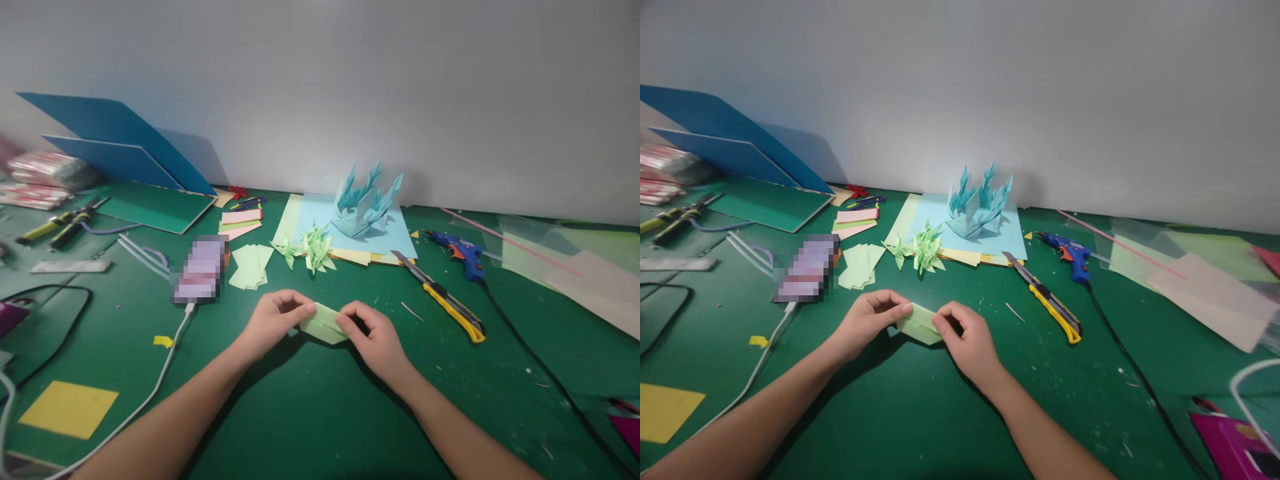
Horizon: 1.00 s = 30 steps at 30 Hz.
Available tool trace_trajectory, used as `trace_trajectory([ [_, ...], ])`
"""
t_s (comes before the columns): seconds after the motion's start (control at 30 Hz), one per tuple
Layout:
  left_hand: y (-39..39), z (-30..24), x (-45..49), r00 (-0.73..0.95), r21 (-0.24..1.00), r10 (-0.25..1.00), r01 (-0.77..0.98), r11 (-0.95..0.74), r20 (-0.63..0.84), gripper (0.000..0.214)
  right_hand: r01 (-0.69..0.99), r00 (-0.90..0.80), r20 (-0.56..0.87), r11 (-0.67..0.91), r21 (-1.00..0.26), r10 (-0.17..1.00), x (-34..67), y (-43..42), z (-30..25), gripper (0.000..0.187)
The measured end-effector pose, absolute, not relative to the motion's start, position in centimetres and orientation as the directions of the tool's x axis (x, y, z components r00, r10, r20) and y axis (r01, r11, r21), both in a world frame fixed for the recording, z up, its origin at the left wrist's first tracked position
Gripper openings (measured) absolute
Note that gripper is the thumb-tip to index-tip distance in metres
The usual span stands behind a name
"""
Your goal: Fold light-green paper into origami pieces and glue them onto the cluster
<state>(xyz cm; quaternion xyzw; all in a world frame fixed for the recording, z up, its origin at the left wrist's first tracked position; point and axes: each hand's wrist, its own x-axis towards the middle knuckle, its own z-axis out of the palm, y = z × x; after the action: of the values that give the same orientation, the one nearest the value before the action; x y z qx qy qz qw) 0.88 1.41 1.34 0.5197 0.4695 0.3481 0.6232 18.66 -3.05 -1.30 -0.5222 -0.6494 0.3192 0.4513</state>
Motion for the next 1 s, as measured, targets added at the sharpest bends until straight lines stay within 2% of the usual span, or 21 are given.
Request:
trace_trajectory([
  [0.1,1.76,1.34,0.56,0.399,0.972,0.887,0.125,0.198,-0.232,0.022,0.330,0.068,0.193,0.160,-0.930,0.979,18.77,-2.97,-1.32,0.021],
  [0.23,1.94,1.13,0.26,0.468,0.982,0.865,0.124,0.139,-0.182,0.020,0.276,0.101,0.126,0.094,-0.957,0.987,18.64,-2.96,-1.36,0.023],
  [0.33,1.91,1.11,0.08,0.466,0.992,0.883,0.123,-0.007,-0.052,0.011,0.247,0.095,0.091,0.065,-0.967,0.991,18.54,-2.92,-1.46,0.023],
  [0.4,1.82,1.25,0.01,0.481,0.972,0.877,0.197,-0.126,0.016,0.003,0.252,0.100,0.082,0.055,-0.966,0.992,18.53,-2.90,-1.48,0.023],
  [0.47,1.67,1.43,0.02,0.506,0.940,0.862,0.279,-0.198,0.032,0.011,0.261,0.106,0.080,0.050,-0.964,0.991,18.52,-2.93,-1.44,0.023],
  [0.7,1.25,1.10,0.41,0.427,0.932,0.895,0.361,-0.036,-0.130,0.013,0.237,0.090,0.068,0.045,-0.971,0.994,18.37,-3.15,-1.08,0.024],
  [0.83,1.40,0.85,0.46,0.380,0.957,0.918,0.290,-0.001,-0.114,0.013,0.167,0.046,0.053,0.045,-0.985,0.998,18.45,-3.04,-1.21,0.025],
  [1.0,1.46,0.90,0.37,0.316,0.978,0.948,0.205,-0.041,-0.027,0.020,0.200,0.012,0.141,0.136,-0.970,0.990,18.51,-2.95,-1.58,0.025],
])
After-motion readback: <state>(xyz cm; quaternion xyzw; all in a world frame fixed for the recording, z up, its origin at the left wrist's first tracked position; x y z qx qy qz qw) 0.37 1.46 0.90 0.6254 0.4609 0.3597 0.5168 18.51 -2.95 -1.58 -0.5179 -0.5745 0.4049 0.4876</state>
